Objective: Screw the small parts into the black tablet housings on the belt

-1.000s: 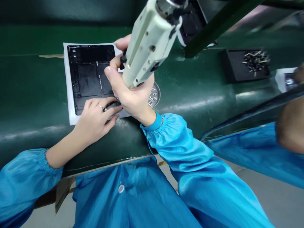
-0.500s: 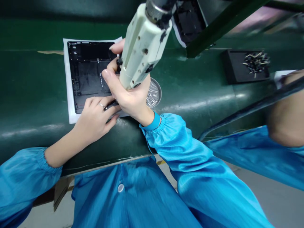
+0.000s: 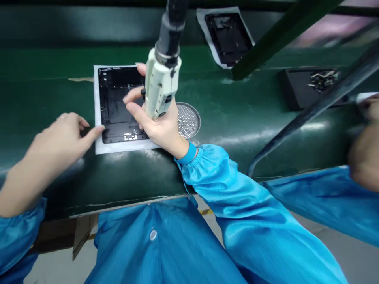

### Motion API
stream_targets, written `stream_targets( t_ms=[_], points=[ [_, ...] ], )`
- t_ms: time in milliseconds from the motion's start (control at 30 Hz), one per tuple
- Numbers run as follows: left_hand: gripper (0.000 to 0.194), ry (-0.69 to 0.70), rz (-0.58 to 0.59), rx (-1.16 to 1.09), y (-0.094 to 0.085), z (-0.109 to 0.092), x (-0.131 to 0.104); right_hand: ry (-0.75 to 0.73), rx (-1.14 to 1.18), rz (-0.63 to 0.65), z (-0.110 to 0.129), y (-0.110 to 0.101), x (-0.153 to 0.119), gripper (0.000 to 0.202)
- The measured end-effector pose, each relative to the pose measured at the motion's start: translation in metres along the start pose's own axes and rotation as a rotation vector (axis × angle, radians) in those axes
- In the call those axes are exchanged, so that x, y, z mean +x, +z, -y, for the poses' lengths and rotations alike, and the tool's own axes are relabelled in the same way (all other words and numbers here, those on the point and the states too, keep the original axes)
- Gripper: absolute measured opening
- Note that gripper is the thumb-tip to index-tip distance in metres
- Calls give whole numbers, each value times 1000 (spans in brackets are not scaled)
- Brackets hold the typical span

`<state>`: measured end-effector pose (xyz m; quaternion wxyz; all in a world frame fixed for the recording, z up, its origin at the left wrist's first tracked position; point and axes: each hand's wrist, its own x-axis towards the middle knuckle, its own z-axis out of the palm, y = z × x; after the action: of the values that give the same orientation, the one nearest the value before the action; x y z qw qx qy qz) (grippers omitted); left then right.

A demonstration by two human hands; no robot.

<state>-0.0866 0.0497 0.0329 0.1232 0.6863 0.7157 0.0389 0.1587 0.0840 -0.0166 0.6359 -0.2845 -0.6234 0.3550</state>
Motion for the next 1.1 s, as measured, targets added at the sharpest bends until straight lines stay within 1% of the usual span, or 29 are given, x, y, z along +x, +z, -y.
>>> stream_targets(
  t_ms=[33,67,100,167,233,300,367,433,467,533,600,667,733,800,867,967,1033,1100],
  points=[
    [54,-36,7,39,4,2,-3,-15,11,0,0,1,-1,53],
    [56,-42,15,59,8,3,-6,-21,19,-9,1,2,-2,54],
    [53,-23,24,55,12,3,-8,-20,23,-33,3,4,-3,56],
    [40,50,39,-21,18,3,-10,15,27,-98,9,5,-4,61],
    [30,118,32,-145,21,3,-10,49,53,-163,17,3,-6,60],
    [23,131,34,-303,23,7,-10,23,97,-190,23,-5,-6,58],
    [23,86,72,-506,25,14,-10,-78,106,-198,24,-16,-6,55],
    [29,4,76,-721,26,21,-8,-144,89,-235,23,-27,-4,50],
    [33,-42,44,-811,25,25,-6,-153,76,-265,22,-32,-3,47],
    [44,-135,-55,-944,18,30,2,-114,48,-325,20,-39,0,43],
    [55,-227,-101,-1059,3,31,13,-39,46,-370,20,-42,2,46],
    [65,-302,-67,-1158,-16,28,28,89,69,-378,20,-43,3,57],
    [65,-330,-48,-1195,-34,23,45,189,108,-354,20,-42,2,63],
    [56,-303,-86,-1194,-46,16,66,208,116,-322,20,-41,0,60],
    [48,-248,-157,-1195,-50,8,92,200,114,-293,20,-41,-3,54],
    [42,-161,-258,-1171,-47,2,135,195,100,-273,18,-41,-5,47],
    [42,-110,-319,-1121,-42,2,160,197,90,-276,17,-41,-5,44],
    [43,-84,-369,-1043,-36,7,177,201,82,-283,15,-40,-4,41]
  ],
)
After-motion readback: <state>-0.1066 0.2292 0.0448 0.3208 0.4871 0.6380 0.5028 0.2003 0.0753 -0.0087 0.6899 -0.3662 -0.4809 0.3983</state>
